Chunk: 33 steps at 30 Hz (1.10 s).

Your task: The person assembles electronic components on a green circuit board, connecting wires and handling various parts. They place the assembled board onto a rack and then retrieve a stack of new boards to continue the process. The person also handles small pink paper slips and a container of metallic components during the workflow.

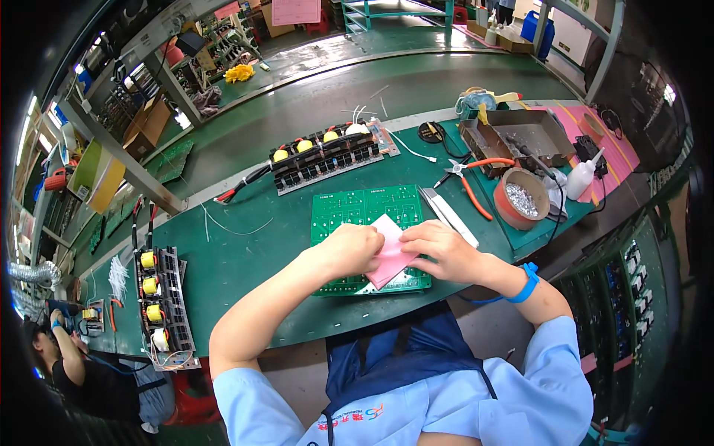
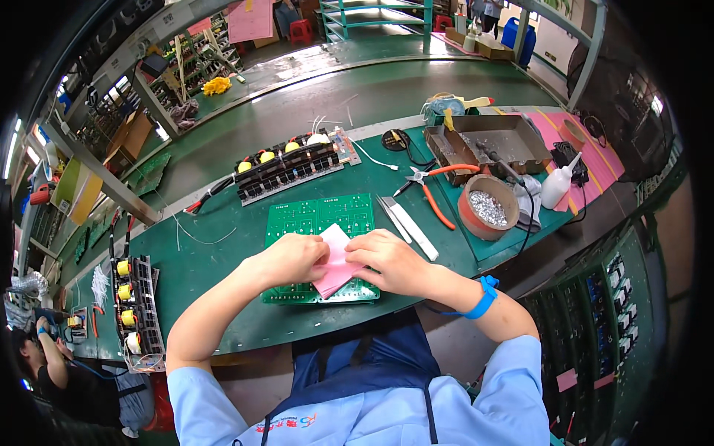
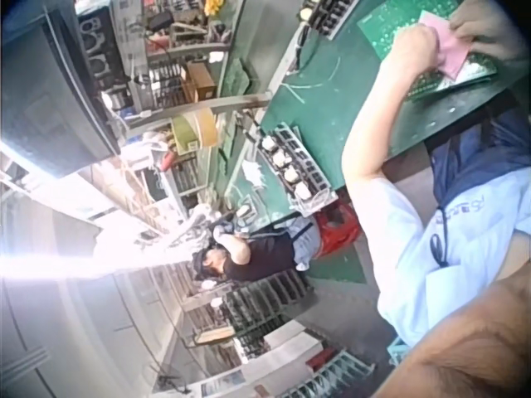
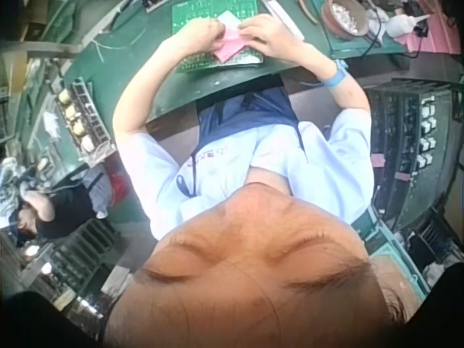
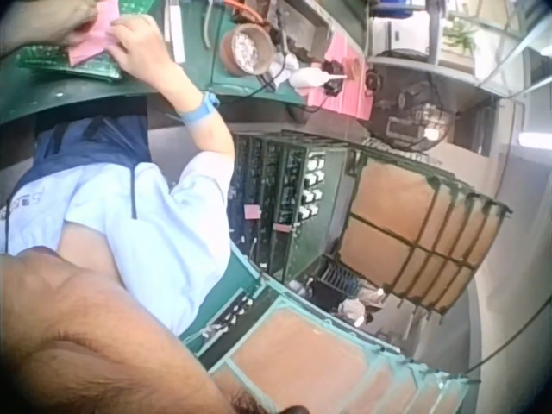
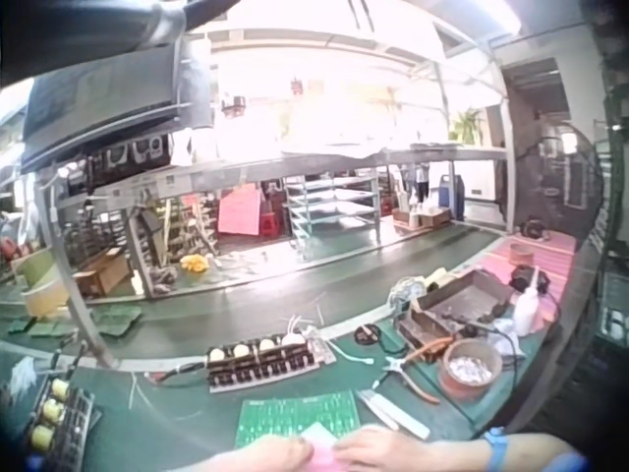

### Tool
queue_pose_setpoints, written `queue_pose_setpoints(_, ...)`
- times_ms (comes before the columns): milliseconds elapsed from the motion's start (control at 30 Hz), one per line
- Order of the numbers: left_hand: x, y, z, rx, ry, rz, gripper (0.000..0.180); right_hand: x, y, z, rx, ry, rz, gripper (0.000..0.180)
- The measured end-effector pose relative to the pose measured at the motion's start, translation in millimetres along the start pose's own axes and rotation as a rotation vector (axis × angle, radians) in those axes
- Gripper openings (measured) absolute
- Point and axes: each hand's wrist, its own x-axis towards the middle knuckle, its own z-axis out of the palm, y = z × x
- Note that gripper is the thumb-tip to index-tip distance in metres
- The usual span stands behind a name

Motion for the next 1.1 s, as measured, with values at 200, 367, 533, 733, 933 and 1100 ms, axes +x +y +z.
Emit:
queue_pose_setpoints(200, 2, -8, -5, -0.166, 0.001, -0.044, 0.013, 12, -4, 1, -0.002, -0.063, 0.026, 0.032)
queue_pose_setpoints(367, 5, -22, -10, -0.422, -0.053, -0.102, 0.013, 23, -9, 2, -0.081, -0.146, 0.045, 0.036)
queue_pose_setpoints(533, 9, -22, -16, -0.515, -0.108, -0.146, 0.012, 26, -10, 2, -0.109, -0.026, -0.054, 0.032)
queue_pose_setpoints(733, 10, -29, -17, -0.666, -0.118, -0.192, 0.015, 35, -10, 8, -0.362, -0.097, -0.1, 0.014)
queue_pose_setpoints(933, -25, -46, -11, -0.888, 0.239, -0.108, 0.043, 42, 15, 0, -0.065, 0.242, 0.212, 0.008)
queue_pose_setpoints(1100, -14, -27, -2, -0.716, 0.199, -0.343, 0.061, 46, 23, 0, 0.096, 0.319, 0.283, 0.009)
